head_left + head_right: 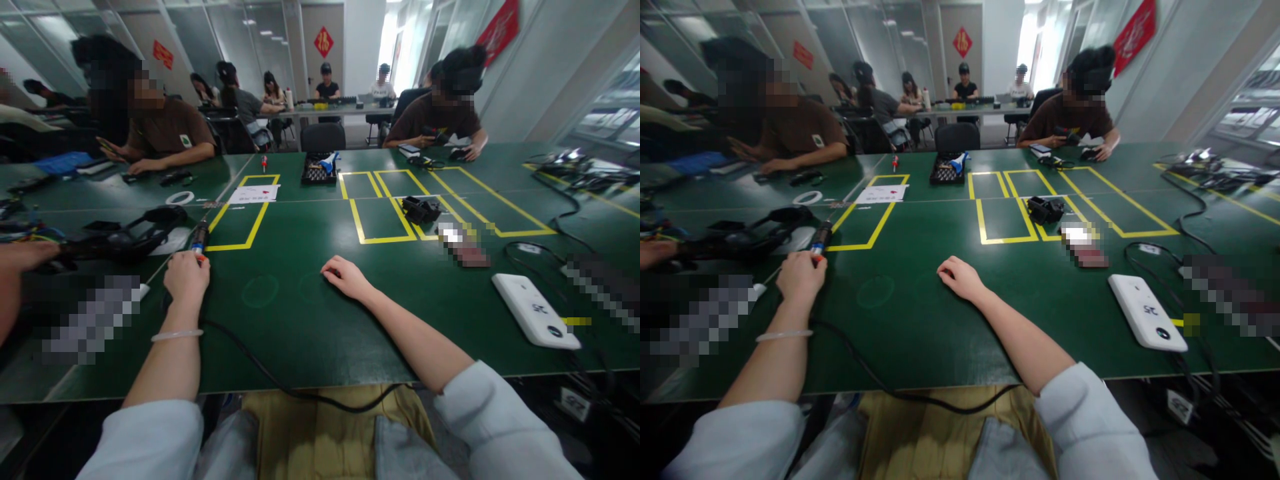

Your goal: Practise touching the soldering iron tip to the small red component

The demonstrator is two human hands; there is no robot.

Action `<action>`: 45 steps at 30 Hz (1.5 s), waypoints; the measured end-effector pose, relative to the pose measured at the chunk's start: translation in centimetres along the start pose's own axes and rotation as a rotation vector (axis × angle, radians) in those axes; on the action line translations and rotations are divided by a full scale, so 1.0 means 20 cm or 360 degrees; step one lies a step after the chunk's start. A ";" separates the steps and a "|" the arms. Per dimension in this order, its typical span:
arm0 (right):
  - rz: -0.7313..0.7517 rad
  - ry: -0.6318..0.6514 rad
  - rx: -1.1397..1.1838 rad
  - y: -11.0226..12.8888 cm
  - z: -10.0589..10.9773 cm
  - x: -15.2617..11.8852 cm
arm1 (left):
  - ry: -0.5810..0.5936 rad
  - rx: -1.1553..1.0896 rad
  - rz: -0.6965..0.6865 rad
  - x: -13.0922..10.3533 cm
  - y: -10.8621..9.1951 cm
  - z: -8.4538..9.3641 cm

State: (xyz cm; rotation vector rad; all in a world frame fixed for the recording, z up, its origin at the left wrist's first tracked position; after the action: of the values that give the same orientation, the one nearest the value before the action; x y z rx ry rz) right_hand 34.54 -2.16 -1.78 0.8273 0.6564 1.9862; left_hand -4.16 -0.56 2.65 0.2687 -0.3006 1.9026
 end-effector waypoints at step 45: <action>-0.0172 0.0035 0.0714 -0.03 -0.03 0.01 | 0.0689 -0.1485 -0.1264 -0.52 -0.97 0.04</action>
State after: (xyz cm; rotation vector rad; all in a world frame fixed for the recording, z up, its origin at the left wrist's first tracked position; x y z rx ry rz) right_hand 34.37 -1.68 -2.46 1.0086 1.1608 1.7755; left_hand 17.65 -3.47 1.45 -0.5731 -0.6324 0.8570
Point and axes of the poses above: each hand's wrist, its own x-axis towards the middle knuckle, its own z-axis out of the back of the hand, y = z × x, the point moved 3 cm from there along x, towards the middle knuckle, and after that the axes turned 4 degrees about -z, right-handed, at the moved point
